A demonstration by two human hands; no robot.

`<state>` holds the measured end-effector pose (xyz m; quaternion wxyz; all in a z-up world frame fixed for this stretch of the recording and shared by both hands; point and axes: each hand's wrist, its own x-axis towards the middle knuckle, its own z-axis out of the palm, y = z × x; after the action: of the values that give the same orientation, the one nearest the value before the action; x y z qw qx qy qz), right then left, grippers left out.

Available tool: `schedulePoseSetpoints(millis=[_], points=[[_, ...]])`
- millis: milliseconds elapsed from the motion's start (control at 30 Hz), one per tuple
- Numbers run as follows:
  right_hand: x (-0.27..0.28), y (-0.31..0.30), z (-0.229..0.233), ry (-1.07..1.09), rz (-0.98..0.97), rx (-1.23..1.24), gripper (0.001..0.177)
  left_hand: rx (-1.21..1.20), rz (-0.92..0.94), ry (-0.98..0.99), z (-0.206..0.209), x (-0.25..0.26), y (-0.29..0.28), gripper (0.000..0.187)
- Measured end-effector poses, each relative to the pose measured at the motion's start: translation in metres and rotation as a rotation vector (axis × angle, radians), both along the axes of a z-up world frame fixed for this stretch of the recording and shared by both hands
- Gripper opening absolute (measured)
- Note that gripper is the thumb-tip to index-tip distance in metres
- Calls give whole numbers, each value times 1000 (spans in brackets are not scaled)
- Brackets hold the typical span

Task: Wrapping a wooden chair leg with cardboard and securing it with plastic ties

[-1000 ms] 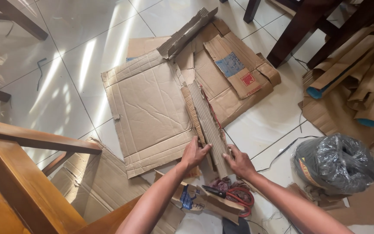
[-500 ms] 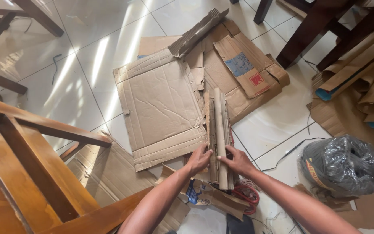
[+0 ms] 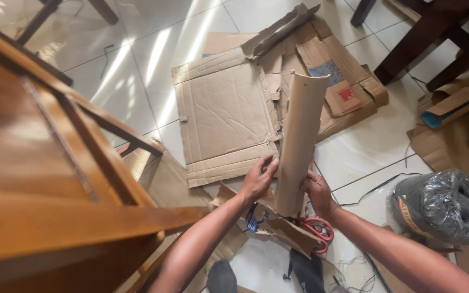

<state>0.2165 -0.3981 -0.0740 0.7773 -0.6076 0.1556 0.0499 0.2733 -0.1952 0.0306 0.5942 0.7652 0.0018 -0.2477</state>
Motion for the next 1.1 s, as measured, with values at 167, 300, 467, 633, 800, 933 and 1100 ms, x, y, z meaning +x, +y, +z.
schedulePoseSetpoints(millis=[167, 300, 467, 633, 800, 933, 1100], points=[[-4, 31, 44, 2, 289, 59, 28, -185, -8, -141, 68, -28, 33, 55], [-8, 49, 51, -25, 575, -350, 24, -139, 90, -253, 107, -73, 66, 27], [-18, 87, 127, -269, 838, -809, 48, -55, 128, -365, 94, -136, 118, 21], [-27, 135, 150, -407, 977, -871, 80, 11, 195, -411, 75, -195, 153, 18], [-45, 184, 168, -418, 999, -821, 64, 90, 321, -356, 49, -212, 168, 18], [-54, 215, 181, -282, 926, -871, 62, 189, 399, -540, 42, -204, 172, 15], [-46, 235, 174, -297, 855, -963, 63, 197, 678, -446, -8, -191, 179, 12]])
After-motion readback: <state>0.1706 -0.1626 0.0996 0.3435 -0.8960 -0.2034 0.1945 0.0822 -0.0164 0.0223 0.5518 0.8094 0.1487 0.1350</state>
